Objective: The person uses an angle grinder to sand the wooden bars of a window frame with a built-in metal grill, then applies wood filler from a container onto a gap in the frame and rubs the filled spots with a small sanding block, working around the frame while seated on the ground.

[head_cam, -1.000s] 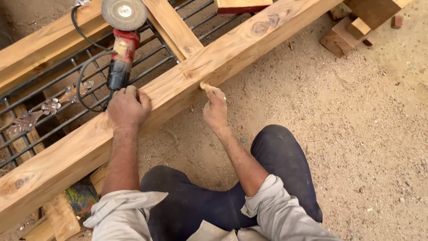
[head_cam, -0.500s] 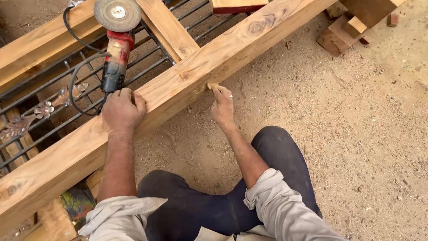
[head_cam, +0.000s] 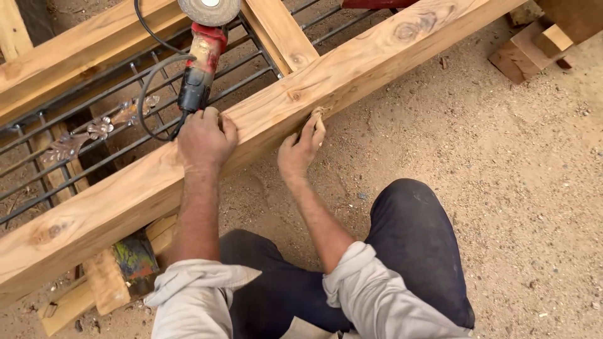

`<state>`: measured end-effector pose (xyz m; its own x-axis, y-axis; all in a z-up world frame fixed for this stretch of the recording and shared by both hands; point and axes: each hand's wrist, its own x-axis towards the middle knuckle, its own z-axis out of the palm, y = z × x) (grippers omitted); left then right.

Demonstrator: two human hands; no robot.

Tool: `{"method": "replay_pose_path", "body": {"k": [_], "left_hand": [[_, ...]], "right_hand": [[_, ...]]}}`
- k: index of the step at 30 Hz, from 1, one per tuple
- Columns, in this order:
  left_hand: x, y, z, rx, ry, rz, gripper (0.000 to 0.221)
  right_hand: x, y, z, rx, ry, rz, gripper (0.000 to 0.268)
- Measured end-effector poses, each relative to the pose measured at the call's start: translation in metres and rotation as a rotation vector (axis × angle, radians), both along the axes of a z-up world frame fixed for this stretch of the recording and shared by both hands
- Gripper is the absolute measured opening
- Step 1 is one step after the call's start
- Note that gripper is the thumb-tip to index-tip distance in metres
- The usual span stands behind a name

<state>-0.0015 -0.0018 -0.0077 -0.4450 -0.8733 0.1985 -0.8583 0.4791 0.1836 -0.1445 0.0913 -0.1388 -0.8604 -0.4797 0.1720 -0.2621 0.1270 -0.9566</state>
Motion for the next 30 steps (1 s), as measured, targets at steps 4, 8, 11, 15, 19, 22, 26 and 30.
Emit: {"method": "replay_pose_path", "body": {"k": [4, 8, 11, 15, 19, 22, 26, 30], "left_hand": [[0.004, 0.000, -0.005, -0.074, -0.014, -0.030, 0.025], [0.006, 0.005, -0.006, -0.044, -0.015, -0.037, 0.026], [0.003, 0.004, -0.004, 0.014, -0.003, -0.032, 0.025], [0.005, -0.003, -0.010, -0.010, 0.001, -0.023, 0.024], [0.005, -0.001, -0.008, -0.025, -0.015, -0.017, 0.026], [0.002, -0.003, 0.000, 0.012, -0.027, -0.010, 0.025], [0.005, 0.000, -0.008, 0.022, -0.013, -0.016, 0.024], [0.003, -0.004, -0.008, -0.100, 0.011, -0.041, 0.024]], "right_hand": [[0.016, -0.003, -0.021, 0.119, 0.113, -0.040, 0.079], [0.012, 0.040, -0.016, 0.180, 0.205, 0.064, 0.078], [-0.008, 0.059, -0.004, 0.200, 0.221, 0.263, 0.076], [-0.039, 0.057, 0.006, 0.145, 0.555, 0.137, 0.073], [-0.042, 0.027, -0.012, 0.206, 0.471, 0.059, 0.062], [-0.026, 0.033, -0.023, 0.145, 0.640, 0.071, 0.069], [-0.023, 0.056, -0.006, 0.394, 0.514, 0.188, 0.063], [-0.049, 0.065, 0.007, 0.293, 0.530, 0.163, 0.062]]}}
